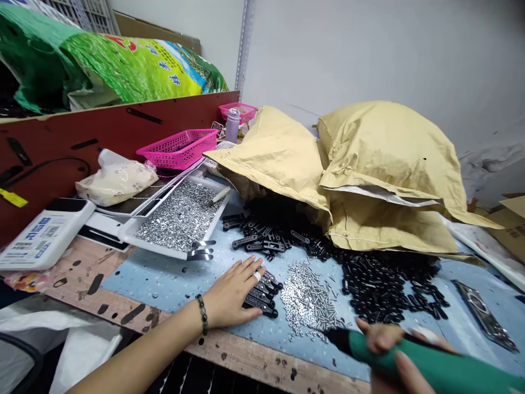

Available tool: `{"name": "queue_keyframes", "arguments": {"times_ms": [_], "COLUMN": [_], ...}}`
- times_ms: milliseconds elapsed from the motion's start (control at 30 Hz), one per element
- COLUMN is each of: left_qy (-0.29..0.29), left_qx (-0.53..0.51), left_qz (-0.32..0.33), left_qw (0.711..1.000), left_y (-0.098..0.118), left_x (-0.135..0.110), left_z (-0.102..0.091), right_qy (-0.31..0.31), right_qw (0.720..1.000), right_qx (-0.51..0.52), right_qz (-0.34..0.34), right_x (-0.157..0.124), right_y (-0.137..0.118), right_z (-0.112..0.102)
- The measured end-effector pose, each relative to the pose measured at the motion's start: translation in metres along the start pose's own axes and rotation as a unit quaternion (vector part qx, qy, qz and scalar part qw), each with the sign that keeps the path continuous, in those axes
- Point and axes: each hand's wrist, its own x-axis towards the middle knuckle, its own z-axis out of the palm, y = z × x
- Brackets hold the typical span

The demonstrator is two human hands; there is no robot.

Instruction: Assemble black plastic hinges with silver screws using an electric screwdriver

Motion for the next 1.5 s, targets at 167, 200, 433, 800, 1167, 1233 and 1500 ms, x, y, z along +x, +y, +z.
{"name": "queue_keyframes", "arguments": {"times_ms": [167, 200, 433, 800, 1167, 1233, 1500], "left_qy": [0.011, 0.013, 0.011, 0.024, 0.034, 0.035, 0.019], "left_qx": [-0.009, -0.011, -0.029, -0.041, -0.063, -0.064, -0.051], "left_qz": [0.005, 0.006, -0.001, -0.004, -0.001, -0.005, -0.01], "left_qw": [1.0, 1.0, 1.0, 0.999, 0.997, 0.997, 0.998], "left_y": [-0.002, -0.002, -0.002, 0.002, 0.002, 0.003, 0.006], "left_x": [-0.002, -0.002, -0.001, -0.001, -0.001, -0.001, -0.001], "left_z": [0.001, 0.001, 0.001, 0.002, 0.003, 0.002, -0.002], "right_qy": [-0.067, -0.08, -0.092, -0.166, -0.198, -0.217, -0.207], "right_qw": [0.997, 0.995, 0.99, 0.982, 0.975, 0.972, 0.971], "right_qx": [0.048, 0.054, 0.105, 0.094, 0.101, 0.091, 0.116], "right_qz": [-0.007, -0.012, -0.03, 0.006, 0.018, 0.024, -0.032], "right_x": [0.027, 0.029, 0.035, 0.041, 0.045, 0.044, 0.039], "right_y": [0.033, 0.041, 0.064, 0.069, 0.074, 0.073, 0.05], "right_z": [0.062, 0.072, 0.091, 0.097, 0.099, 0.099, 0.091]}}
